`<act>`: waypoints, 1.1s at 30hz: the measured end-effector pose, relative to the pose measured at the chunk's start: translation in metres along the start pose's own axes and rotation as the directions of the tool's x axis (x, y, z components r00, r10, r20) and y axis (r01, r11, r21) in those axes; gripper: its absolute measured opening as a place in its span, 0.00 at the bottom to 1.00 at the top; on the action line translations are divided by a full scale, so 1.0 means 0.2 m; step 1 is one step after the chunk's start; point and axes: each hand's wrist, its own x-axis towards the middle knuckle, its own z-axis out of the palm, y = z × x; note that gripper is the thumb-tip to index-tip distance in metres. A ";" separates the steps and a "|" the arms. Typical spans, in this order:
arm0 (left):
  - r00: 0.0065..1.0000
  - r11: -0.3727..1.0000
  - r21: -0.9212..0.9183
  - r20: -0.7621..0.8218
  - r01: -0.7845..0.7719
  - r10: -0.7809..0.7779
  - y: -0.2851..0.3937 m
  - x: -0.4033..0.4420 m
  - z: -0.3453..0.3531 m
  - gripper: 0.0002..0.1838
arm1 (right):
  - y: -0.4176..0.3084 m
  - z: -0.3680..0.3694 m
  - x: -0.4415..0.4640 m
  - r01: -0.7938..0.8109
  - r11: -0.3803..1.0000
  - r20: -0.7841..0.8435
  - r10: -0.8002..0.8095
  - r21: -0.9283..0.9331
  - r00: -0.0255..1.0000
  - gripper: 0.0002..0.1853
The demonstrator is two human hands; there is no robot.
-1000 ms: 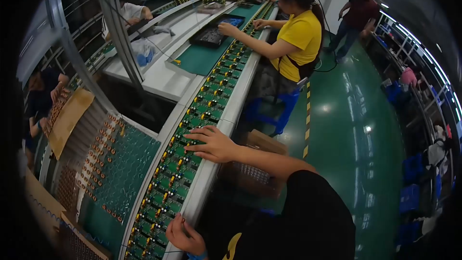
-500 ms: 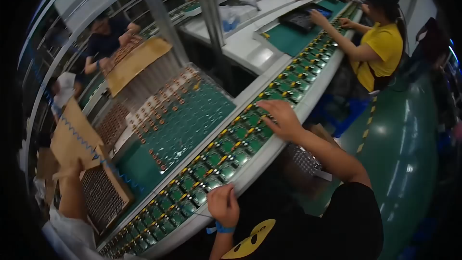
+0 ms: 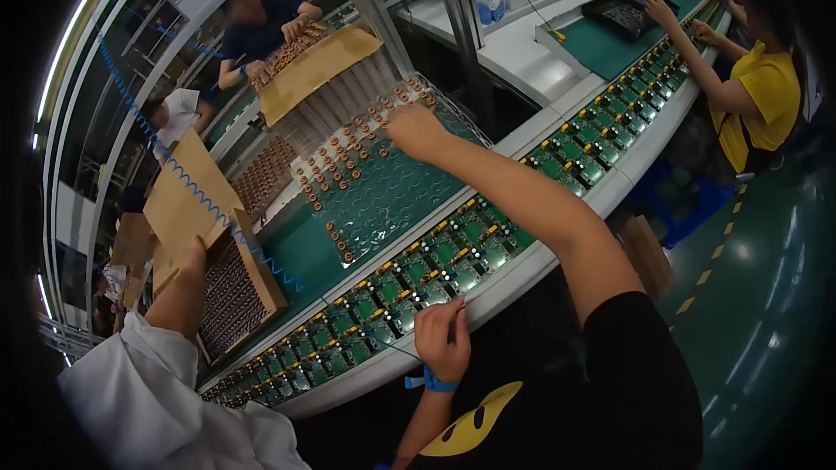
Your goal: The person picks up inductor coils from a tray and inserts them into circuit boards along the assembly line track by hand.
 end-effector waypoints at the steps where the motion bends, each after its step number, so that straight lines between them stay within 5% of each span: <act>1: 1.000 1.000 0.004 0.006 -0.003 0.003 0.00 0.00 0.00 0.11 | 0.01 0.02 0.02 0.019 0.999 0.094 -0.016 -0.042 0.995 0.03; 11: 0.998 0.997 0.075 0.058 -0.034 0.030 -0.02 -0.02 0.01 0.12 | -0.03 0.08 0.11 0.049 0.984 0.283 0.002 -0.173 0.959 0.06; 17: 0.999 0.994 0.107 0.042 0.010 -0.015 0.00 -0.02 0.01 0.12 | -0.02 0.01 0.00 0.045 0.997 0.028 -0.043 -0.063 0.999 0.12; 20: 0.996 0.994 0.089 0.048 0.066 -0.071 0.00 -0.02 -0.01 0.11 | 0.04 -0.08 -0.12 -0.051 0.983 -0.154 0.079 0.176 0.985 0.14; 23: 0.958 0.952 -0.106 0.041 0.287 -0.284 0.02 0.00 -0.05 0.10 | 0.19 -0.27 -0.32 -0.033 0.940 -0.385 0.171 0.341 0.907 0.11; 27: 0.956 0.939 -0.181 0.072 0.292 -0.284 0.15 0.22 -0.05 0.12 | 0.52 -0.47 -0.57 -0.247 0.924 -0.465 0.362 0.290 0.808 0.07; 30: 0.977 1.000 0.011 0.215 -0.021 0.018 0.20 0.53 0.09 0.10 | 0.69 -0.50 -0.68 -0.310 0.913 -0.529 0.407 0.266 0.745 0.07; 33: 0.956 0.996 -0.055 0.280 -0.075 0.087 0.14 0.78 0.38 0.09 | 0.73 -0.46 -0.76 -0.388 0.889 -0.515 0.457 0.243 0.725 0.07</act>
